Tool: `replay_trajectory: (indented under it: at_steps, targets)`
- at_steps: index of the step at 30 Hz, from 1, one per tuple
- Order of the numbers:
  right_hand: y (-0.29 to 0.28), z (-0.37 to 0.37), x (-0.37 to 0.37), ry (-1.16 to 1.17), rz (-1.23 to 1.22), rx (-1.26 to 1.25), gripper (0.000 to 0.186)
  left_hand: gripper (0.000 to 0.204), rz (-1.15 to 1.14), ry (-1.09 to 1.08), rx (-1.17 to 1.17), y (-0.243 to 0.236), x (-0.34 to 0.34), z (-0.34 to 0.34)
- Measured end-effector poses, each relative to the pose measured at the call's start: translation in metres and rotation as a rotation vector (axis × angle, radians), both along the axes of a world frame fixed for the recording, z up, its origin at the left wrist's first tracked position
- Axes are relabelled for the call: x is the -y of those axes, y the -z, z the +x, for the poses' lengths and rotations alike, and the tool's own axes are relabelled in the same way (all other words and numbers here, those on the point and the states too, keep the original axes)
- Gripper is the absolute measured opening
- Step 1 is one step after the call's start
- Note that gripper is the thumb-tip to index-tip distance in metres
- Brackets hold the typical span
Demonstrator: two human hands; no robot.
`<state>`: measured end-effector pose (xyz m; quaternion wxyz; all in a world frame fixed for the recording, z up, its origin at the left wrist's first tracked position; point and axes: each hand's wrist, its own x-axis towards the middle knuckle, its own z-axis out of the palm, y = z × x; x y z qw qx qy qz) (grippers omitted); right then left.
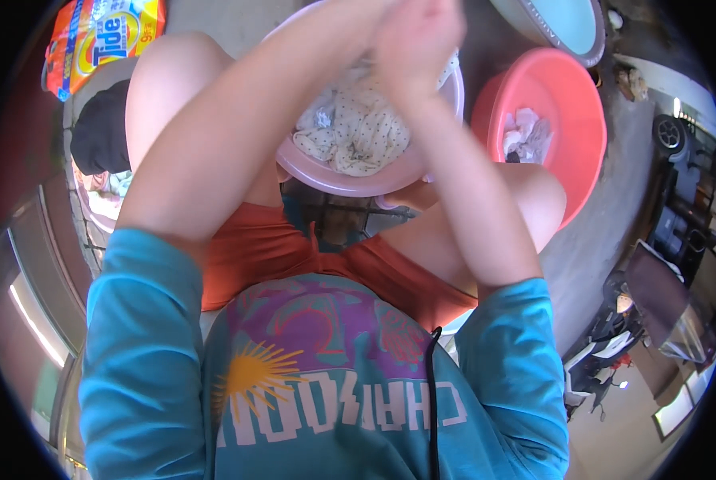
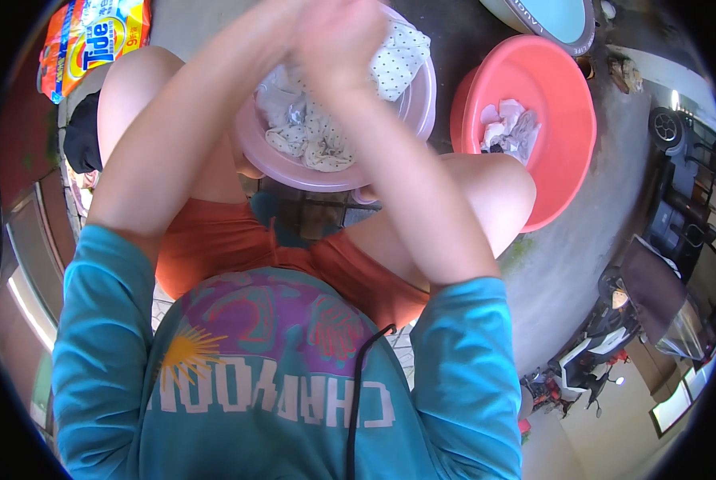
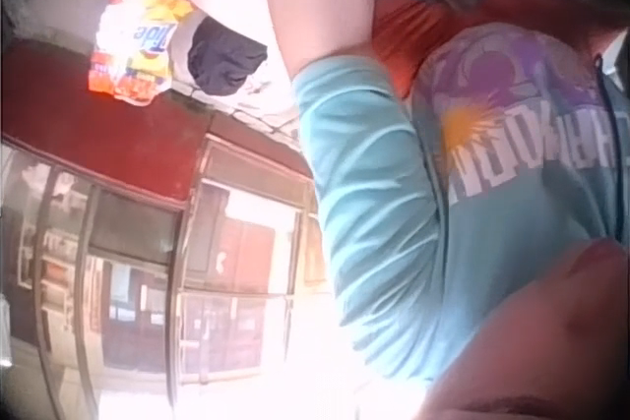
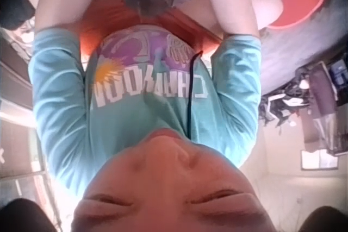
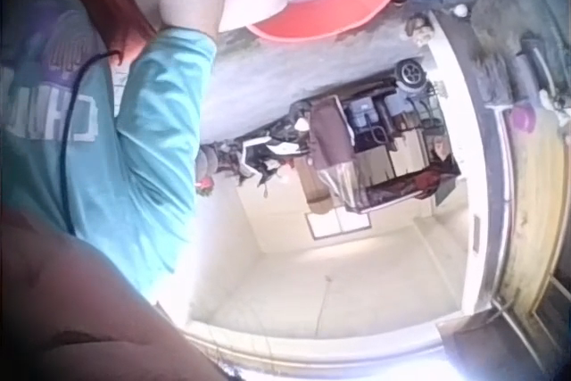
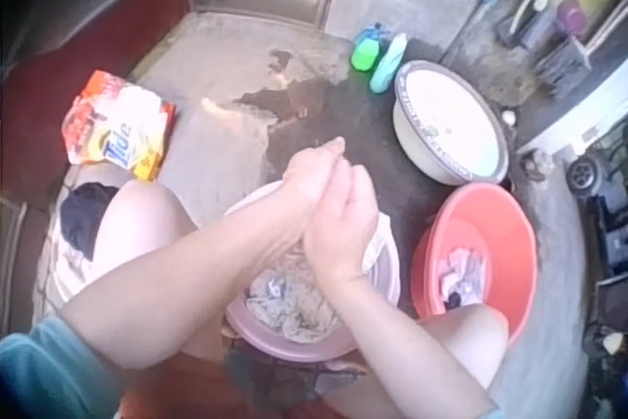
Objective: Hand-washing a white polka-dot garment in a pink plastic basin with water and detergent.
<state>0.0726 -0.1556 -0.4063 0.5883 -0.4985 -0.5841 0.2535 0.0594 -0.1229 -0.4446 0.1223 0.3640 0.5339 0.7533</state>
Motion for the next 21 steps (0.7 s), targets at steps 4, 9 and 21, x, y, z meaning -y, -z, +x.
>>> replay_trajectory:
  at_steps: [4,9,21]
  targets:
    - [0.008,0.069,-0.054,0.389,-0.147,0.037,0.03,0.031,-0.829,0.898,0.683,-0.035,-0.005,-0.005]
    - [-0.024,0.096,-0.039,0.13,-0.294,-0.61,0.021,0.041,-0.607,0.933,1.268,-0.068,-0.016,-0.047]
    - [-0.024,0.104,0.0,-0.688,-0.891,0.093,0.025,0.054,-0.442,1.087,0.943,-0.063,-0.016,-0.08]
